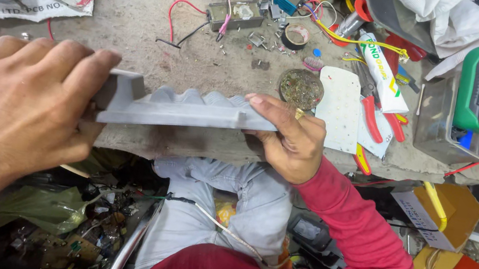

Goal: The person assembles a solar LED street light by placing the LED panel into the housing, inserting a metal bracket, and securing it with screws using a screwdriver. The person then attaches a mounting bracket to the back of the unit and tightens it.

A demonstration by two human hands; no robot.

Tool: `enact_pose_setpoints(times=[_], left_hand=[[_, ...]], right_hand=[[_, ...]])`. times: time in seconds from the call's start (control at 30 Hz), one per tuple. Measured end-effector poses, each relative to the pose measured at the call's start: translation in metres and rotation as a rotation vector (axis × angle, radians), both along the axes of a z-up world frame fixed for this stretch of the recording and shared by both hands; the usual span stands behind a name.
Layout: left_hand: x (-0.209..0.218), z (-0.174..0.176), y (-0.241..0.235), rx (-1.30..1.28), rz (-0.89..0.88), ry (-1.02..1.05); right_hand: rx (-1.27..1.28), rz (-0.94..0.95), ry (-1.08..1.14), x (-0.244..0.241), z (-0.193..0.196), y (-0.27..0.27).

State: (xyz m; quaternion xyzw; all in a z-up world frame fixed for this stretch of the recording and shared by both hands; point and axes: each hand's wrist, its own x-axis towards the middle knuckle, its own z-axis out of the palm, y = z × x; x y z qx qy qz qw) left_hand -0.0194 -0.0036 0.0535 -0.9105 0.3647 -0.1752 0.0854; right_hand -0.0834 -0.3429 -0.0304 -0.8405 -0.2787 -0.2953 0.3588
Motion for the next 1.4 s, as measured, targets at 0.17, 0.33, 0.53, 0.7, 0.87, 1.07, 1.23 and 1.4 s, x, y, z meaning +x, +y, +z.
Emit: enact_pose_setpoints(times=[0.17, 0.33, 0.53, 0.7, 0.87, 1.07, 1.23, 1.4], left_hand=[[-0.003, 0.002, -0.024, -0.129, -0.183, -0.083], [-0.008, 0.01, -0.047, -0.136, -0.159, -0.241], [0.021, 0.004, -0.073, -0.118, -0.105, 0.125], [0.065, -0.006, -0.071, -0.163, -0.18, 0.196], [0.083, -0.005, -0.074, -0.207, -0.185, 0.29], [0.083, -0.004, -0.073, -0.232, -0.219, 0.258], [0.046, -0.006, -0.068, -0.19, -0.189, 0.134], [-0.002, -0.007, -0.066, -0.313, -0.226, -0.036]], right_hand=[[-0.011, 0.007, 0.011, 0.0, 0.002, 0.001], [0.033, -0.015, 0.097, 0.005, 0.006, -0.001], [0.067, -0.031, 0.27, 0.036, 0.007, -0.015], [0.177, 0.134, 0.515, 0.076, 0.027, -0.023], [0.355, 0.115, 0.895, 0.107, 0.056, -0.047], [-0.656, -0.256, 0.257, 0.144, 0.016, -0.063], [-0.647, -0.389, 0.331, 0.155, -0.011, -0.065], [-0.623, -0.421, 0.324, 0.153, -0.016, -0.063]])
